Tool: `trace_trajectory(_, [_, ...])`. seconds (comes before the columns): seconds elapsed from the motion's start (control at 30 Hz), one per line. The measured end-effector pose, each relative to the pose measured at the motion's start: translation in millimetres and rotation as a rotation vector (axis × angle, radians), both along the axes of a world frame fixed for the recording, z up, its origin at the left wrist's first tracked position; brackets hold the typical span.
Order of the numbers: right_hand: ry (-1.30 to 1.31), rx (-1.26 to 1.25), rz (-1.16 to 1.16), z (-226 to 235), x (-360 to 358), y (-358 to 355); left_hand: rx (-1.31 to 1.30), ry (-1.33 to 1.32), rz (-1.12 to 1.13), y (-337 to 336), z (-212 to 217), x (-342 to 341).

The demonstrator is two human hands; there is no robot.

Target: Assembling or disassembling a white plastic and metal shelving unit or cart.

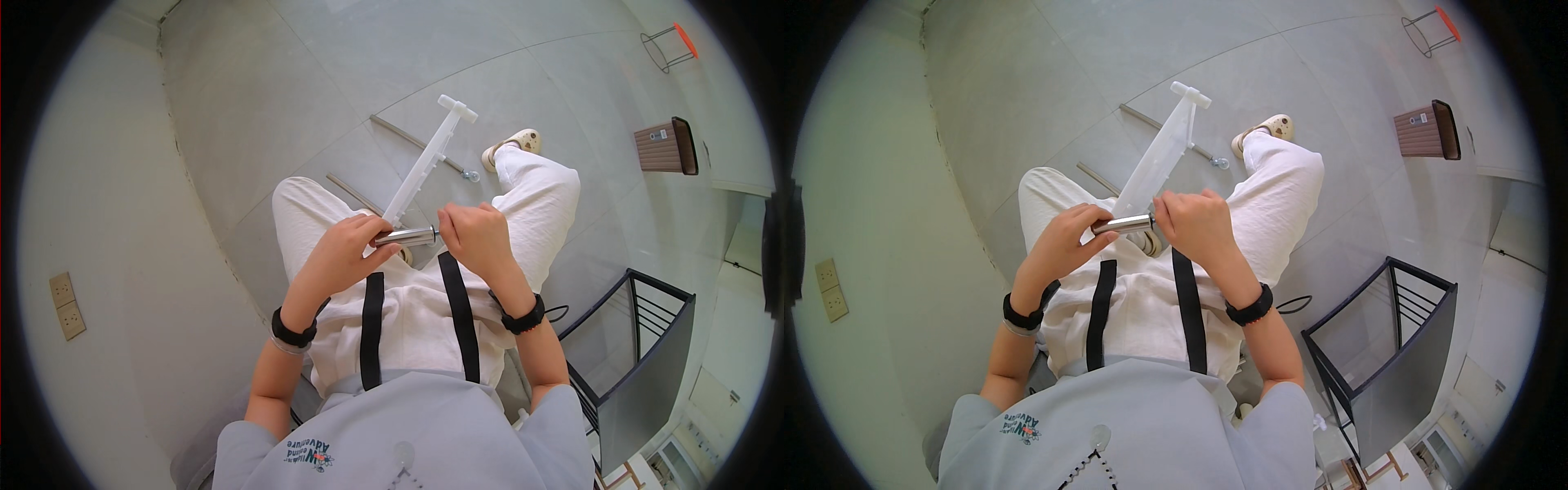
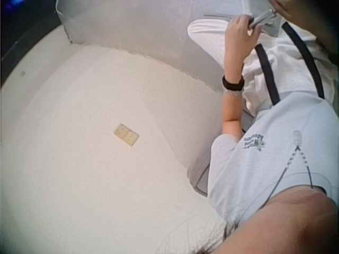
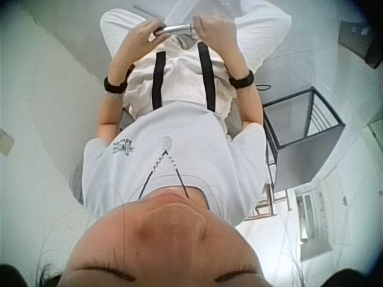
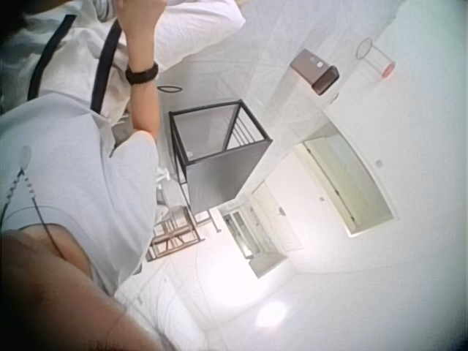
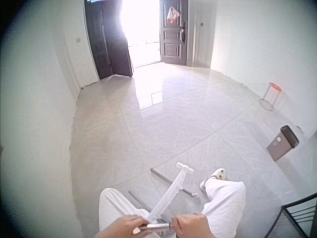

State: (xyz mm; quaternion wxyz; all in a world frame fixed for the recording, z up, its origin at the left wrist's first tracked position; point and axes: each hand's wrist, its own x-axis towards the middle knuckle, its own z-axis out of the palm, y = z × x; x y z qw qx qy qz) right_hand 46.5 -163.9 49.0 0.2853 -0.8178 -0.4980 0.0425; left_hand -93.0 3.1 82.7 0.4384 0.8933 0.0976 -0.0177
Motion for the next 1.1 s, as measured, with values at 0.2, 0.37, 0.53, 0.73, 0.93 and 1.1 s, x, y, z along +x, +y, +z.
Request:
trace_trajectory(0.2, [-0.074,0.083,-0.026,-3,16,-10,0.001,0.174,0.043,22,-5,-14])
trace_trajectory(0.37, [0.183,-0.037,-0.270,13,32,-33,0.036,0.126,0.166,25,3,-19])
trace_trajectory(0.53, [0.365,0.075,0.018,34,4,-17,0.045,0.006,0.005,7,1,-3])
trace_trajectory(0.73, [0.793,0.144,0.145,29,-3,-14,0.001,-0.172,-0.168,-16,18,21])
trace_trajectory(0.93, [1.087,0.008,0.139,32,1,-49,-0.168,0.007,-0.152,-42,18,29])
trace_trajectory(1.1, [1.081,0.010,-0.014,41,-15,-94,-0.213,0.221,-0.284,-61,18,44])
